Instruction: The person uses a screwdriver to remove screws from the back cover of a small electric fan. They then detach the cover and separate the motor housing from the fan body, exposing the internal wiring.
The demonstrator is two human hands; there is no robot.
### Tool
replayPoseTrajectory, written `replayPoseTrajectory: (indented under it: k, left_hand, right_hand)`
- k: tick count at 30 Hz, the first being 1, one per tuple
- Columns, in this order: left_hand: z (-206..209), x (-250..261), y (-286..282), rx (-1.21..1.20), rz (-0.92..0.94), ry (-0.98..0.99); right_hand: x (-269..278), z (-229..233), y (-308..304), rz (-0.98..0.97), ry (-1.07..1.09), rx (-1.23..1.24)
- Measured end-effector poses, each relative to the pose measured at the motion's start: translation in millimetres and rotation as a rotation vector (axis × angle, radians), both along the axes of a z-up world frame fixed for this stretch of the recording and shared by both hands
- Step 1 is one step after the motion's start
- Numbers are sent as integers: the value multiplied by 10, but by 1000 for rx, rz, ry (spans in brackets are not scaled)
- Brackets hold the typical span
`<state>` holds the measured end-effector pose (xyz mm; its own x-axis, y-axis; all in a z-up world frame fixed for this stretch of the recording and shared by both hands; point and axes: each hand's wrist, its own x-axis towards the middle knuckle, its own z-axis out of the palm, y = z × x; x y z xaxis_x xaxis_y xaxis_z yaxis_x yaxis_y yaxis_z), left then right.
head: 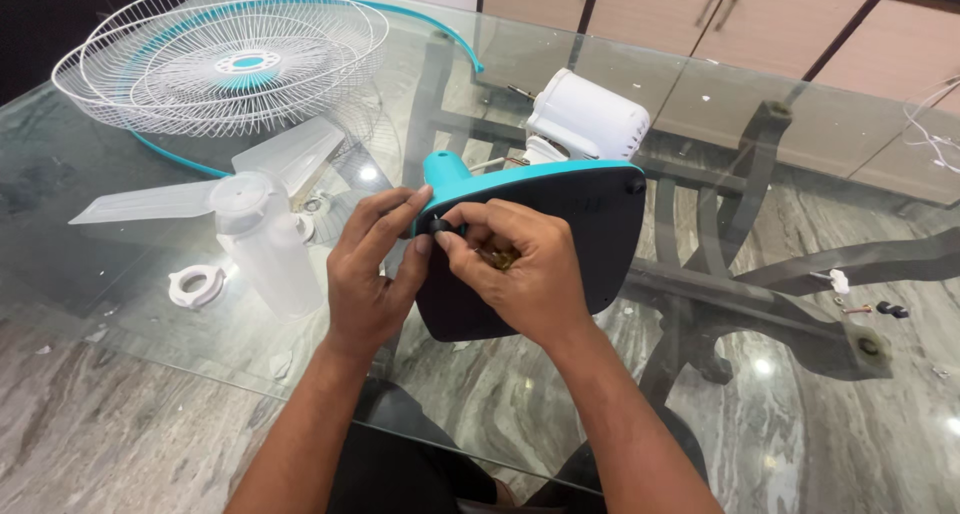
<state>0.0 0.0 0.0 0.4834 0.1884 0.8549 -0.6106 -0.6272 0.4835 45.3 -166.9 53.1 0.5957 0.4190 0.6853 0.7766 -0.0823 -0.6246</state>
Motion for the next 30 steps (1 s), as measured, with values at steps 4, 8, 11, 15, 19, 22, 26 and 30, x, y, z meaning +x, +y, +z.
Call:
replayPoseTrajectory:
  k: [4, 8, 11, 15, 19, 22, 26, 30]
  left_hand:
    - [4, 13, 7, 29, -4, -41]
    - [2, 4, -2, 32, 0, -40]
    - [10, 0, -3, 32, -1, -37]
    - [17, -3, -15, 49, 12, -45]
    - [21, -11, -15, 46, 11, -38]
    - [23, -15, -16, 45, 11, -37]
    - [9, -27, -15, 53, 17, -48]
    - [16, 12, -33, 67, -26, -84]
  right_hand:
    - [5, 12, -4, -3, 9, 1]
    - [-1, 16, -5, -11, -14, -15]
    - [0, 27, -5, -8, -12, -13]
    - [0, 21, -3, -11, 82, -7]
    - [1, -32, 40, 23, 265, 115]
    - [33, -45, 51, 100, 305, 196]
    - [44, -44, 52, 110, 308, 217]
    - [22, -36, 65, 59, 303, 208]
